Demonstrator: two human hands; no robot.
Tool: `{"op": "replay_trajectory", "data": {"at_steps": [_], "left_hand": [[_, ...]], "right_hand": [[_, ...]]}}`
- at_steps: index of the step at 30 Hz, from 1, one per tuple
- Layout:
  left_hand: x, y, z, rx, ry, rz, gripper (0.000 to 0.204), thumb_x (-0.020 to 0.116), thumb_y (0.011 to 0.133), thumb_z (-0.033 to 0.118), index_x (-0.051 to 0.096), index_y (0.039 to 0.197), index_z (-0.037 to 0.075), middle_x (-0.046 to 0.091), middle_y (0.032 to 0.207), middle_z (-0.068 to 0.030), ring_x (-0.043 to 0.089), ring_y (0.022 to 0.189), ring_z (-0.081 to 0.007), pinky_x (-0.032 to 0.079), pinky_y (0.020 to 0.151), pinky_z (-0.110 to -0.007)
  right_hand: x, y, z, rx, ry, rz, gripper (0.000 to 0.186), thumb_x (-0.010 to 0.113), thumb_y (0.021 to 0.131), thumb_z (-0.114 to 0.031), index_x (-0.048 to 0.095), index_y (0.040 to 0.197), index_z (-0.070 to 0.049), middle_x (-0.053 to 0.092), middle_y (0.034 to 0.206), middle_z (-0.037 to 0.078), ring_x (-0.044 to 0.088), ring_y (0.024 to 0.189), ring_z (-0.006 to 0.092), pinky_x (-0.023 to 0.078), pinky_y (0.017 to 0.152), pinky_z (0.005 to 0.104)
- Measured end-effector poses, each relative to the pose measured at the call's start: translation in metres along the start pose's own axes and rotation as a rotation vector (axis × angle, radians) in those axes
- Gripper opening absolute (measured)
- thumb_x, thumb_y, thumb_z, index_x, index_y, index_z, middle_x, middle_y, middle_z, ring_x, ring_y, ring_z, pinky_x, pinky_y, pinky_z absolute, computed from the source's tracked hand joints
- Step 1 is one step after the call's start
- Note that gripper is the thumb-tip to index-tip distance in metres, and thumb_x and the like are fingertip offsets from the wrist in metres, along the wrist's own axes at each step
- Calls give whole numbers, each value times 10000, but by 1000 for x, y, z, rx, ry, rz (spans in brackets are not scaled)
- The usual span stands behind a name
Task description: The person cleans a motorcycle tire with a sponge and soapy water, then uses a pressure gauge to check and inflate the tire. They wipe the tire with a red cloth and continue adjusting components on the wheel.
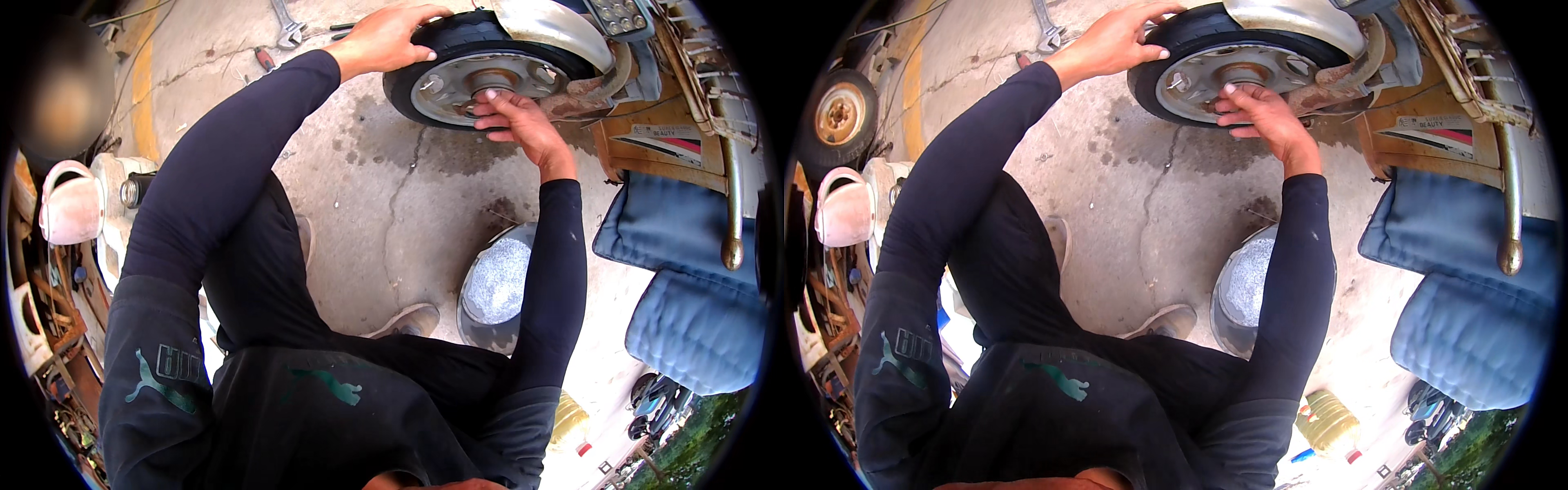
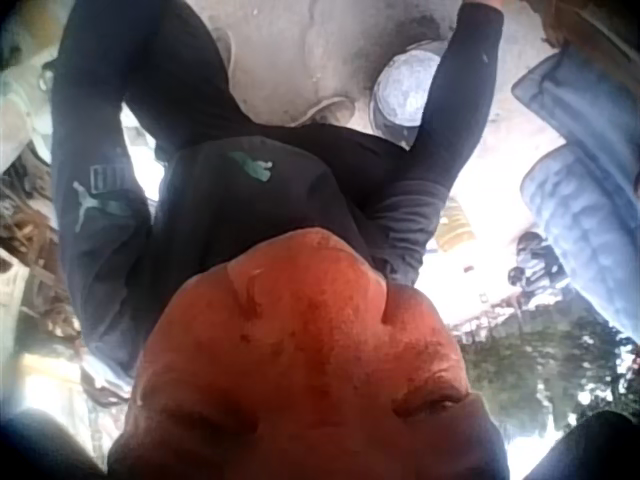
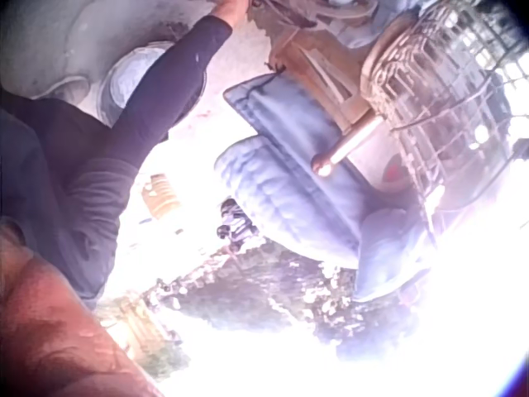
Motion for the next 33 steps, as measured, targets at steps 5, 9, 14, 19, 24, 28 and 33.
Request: {"op": "replay_trajectory", "data": {"at_steps": [5,9,14,19,24,28,33], "left_hand": [[3,-3,-15,78,203,156,661,769,772,140,517,1380,203,637,1155,-105,557,744,-177,526,739,-326],[4,-2,-16,62,165,151,672,760,779,110,505,1395,195,634,1171,-127,557,726,-173,522,738,-316],[5,-2,-9,53,166,141,675,756,780,119,500,1401,189,624,1189,-114,554,765,-179,515,764,-324],[6,-3,-10,54,251,152,658,737,795,153,494,1406,191,607,1191,-103,570,817,-216,512,796,-342],[6,-3,-7,75,249,166,646,718,809,162,485,1411,186,590,1208,-104,590,863,-241,514,812,-355],[7,-3,-5,79,254,165,640,711,815,167,480,1412,178,584,1224,-102,597,878,-249,513,818,-359],[8,-3,-4,26,255,133,622,703,817,206,485,1398,169,582,1208,-130,577,1050,-307,482,914,-404]], "right_hand": [[-14,1,8,55,-134,42,458,570,950,-484,620,1150,-75,679,1043,28,657,904,124,513,778,275],[-23,2,5,31,-121,88,419,574,952,-446,619,1136,-72,678,1031,21,646,901,113,500,763,265],[-24,0,-3,22,-130,95,408,572,956,-428,618,1138,-65,680,1055,32,640,904,108,490,759,261],[-30,-2,-4,0,-125,93,428,577,949,-445,618,1136,-62,677,1066,41,644,910,123,498,769,271],[-10,-12,15,114,-161,-79,553,627,888,-533,607,1169,-56,665,1113,68,659,949,155,524,793,328],[4,-32,52,292,-271,-276,773,707,775,-615,546,1287,-58,658,1152,87,666,1000,172,522,802,374],[-19,-48,83,395,-217,-224,691,723,791,-565,562,1260,-83,663,1139,54,671,976,152,502,776,339]]}}
Point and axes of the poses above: each hand's wrist, its own y-axis towards the middle knuckle, its own x-axis out of the palm, z = x × y, the point moved 10 cm from there along y, towards the middle knuckle
